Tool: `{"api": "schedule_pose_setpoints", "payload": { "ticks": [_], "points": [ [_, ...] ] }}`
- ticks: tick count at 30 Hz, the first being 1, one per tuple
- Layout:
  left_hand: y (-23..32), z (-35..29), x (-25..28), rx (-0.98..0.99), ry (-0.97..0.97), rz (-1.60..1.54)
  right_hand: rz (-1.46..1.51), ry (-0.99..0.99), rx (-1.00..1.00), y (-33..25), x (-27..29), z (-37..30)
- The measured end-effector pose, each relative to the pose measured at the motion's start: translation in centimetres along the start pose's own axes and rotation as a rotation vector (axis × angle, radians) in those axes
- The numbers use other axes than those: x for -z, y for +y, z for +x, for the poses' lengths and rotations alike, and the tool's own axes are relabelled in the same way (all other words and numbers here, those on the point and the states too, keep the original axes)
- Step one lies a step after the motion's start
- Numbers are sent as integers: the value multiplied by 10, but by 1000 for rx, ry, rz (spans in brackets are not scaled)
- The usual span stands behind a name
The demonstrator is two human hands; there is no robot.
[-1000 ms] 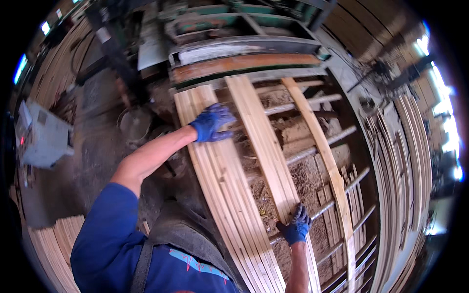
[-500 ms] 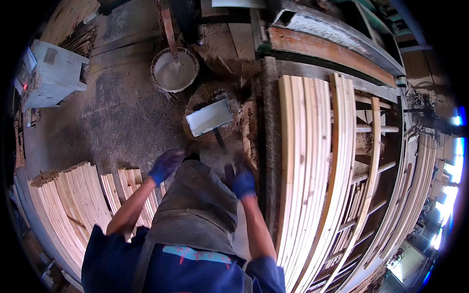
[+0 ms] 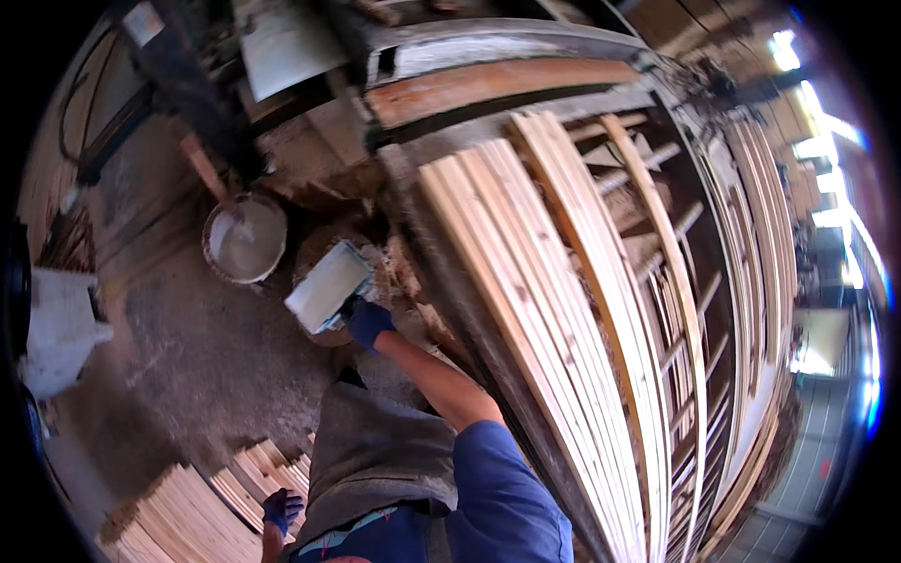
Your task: The person carries a large wooden panel and places it on a stack. They then repeatedly pick up long wooden planks, place them on a metal rack, and use a brush to sweep the planks. The person also picks up a bucket and scrapes its interior with a stick.
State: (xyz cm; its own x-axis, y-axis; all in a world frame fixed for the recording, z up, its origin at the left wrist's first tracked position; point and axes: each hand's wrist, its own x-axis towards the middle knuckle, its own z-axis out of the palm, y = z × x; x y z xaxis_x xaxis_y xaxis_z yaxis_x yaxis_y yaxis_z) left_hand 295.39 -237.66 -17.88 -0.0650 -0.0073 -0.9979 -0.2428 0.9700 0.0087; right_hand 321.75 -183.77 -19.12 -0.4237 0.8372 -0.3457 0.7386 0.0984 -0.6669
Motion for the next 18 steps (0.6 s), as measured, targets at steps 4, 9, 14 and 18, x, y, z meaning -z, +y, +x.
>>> {"api": "schedule_pose_setpoints", "payload": {
  "ticks": [4, 9, 14, 18],
  "points": [
    [77, 0, -32, -145, -79, -308, 108, 59, 61, -95, 125, -80],
    [200, 10, -111, -693, 3, -16, 35, 197, 146, -143, 286, -192],
    [311, -118, -278, -930, -210, 36, 136, 267, -20, -55, 408, -331],
    [352, -144, -351, -1204, -408, 110, 298, 510, -191, 55, 449, -451]
  ]
}}
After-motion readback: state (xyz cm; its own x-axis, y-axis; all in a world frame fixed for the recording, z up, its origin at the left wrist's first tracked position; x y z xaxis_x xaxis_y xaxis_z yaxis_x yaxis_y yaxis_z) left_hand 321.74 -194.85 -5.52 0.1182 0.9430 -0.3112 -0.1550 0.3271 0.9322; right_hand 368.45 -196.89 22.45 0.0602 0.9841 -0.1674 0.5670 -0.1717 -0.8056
